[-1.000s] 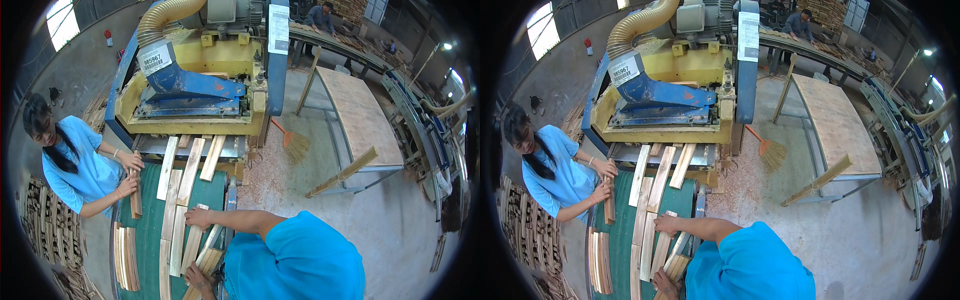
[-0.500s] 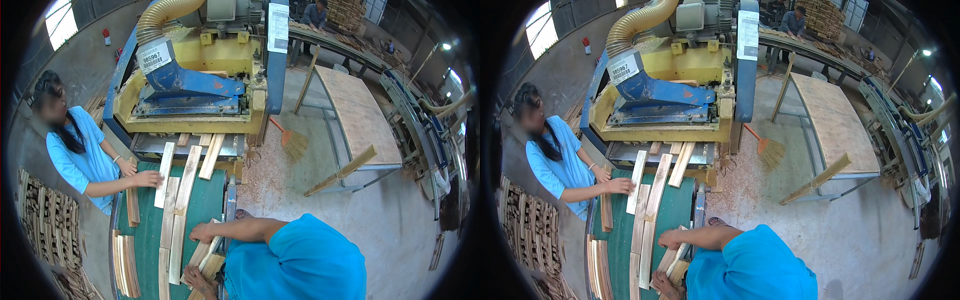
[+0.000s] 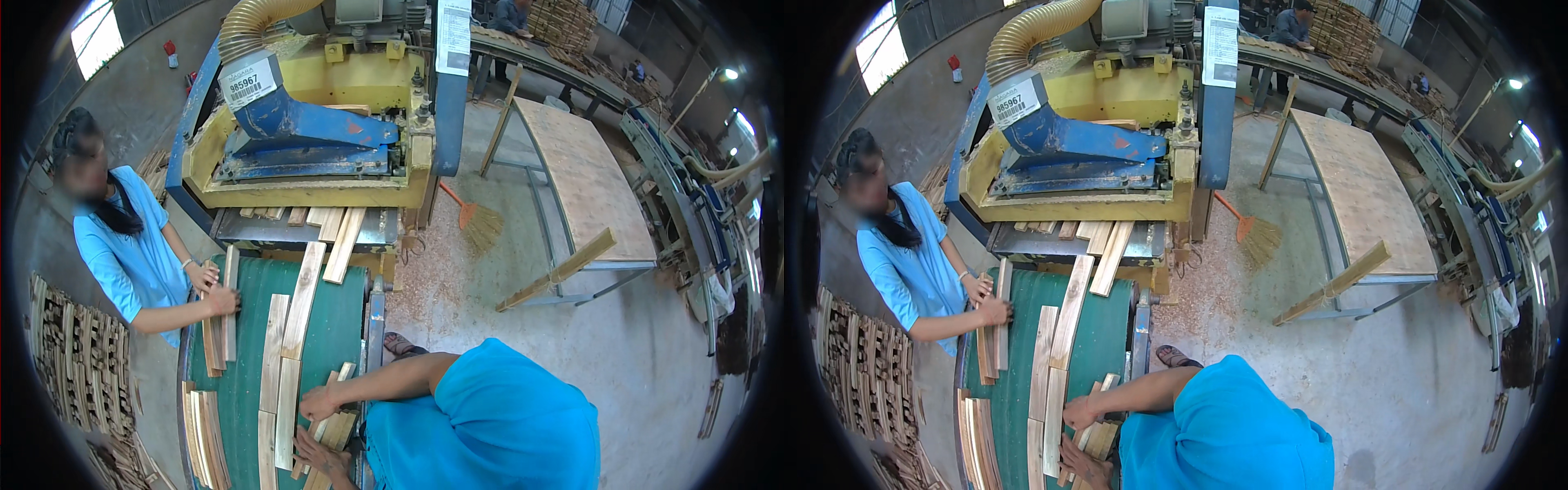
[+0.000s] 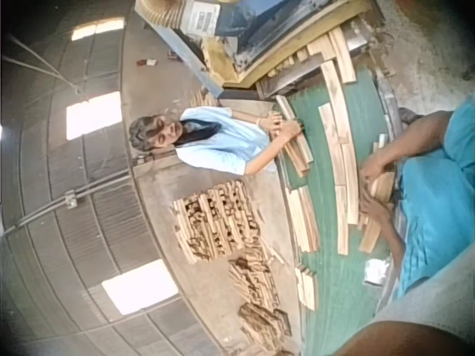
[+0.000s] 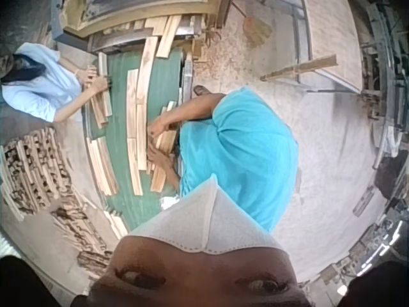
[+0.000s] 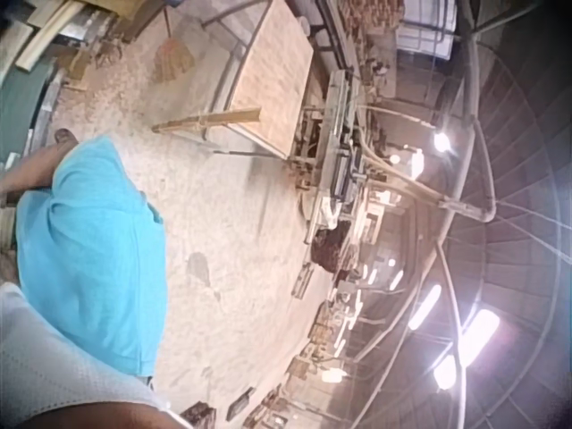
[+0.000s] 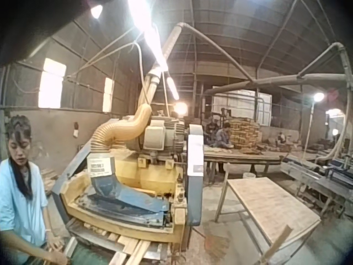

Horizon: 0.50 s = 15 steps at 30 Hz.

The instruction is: Sorting and feeding wooden slats into a thickness planer machine in a wood shop.

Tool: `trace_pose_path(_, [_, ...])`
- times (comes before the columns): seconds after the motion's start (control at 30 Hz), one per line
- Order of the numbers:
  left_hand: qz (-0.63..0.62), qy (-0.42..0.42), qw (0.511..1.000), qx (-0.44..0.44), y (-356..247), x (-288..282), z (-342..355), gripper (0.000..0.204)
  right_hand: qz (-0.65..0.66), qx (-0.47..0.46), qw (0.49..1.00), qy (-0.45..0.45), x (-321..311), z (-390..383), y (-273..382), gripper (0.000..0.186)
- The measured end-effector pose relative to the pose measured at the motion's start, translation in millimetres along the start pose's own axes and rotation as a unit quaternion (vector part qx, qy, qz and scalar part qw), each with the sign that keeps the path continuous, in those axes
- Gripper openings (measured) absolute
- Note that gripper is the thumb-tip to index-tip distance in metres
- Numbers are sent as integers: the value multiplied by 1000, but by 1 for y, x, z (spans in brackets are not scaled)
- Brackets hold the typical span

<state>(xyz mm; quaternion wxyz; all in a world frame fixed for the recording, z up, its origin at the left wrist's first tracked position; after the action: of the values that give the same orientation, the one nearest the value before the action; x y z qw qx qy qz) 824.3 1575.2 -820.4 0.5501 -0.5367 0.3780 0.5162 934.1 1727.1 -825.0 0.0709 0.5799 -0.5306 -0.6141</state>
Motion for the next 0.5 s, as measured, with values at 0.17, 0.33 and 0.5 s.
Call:
trace_pose_path(0.17, [24, 96, 994, -38, 1, -9, 7, 123, -192, -101, 935, -279, -40, 12, -36, 58])
trace_pose_path(0.33, [18, 59, 998, -22, 12, -18, 2, 118, -224, -103, 949, -195, -54, 31, -41, 62])
trace_pose_path(0.5, [-20, 73, 995, -57, 34, -19, -1, 108, -268, -53, 947, -171, -57, 54, -37, 51])
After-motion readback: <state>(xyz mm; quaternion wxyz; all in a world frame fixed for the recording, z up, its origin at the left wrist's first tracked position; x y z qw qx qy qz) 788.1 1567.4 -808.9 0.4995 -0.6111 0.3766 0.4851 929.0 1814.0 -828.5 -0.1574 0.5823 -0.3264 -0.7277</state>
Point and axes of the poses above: each hand's wrist, its own z-axis towards the middle knuckle, its own x-axis out of the palm, y = z × x, the point moved 6 cm from there along z, towards the middle knuckle, and after that the axes turned 11 degrees about -y, right-handed, at the moved point
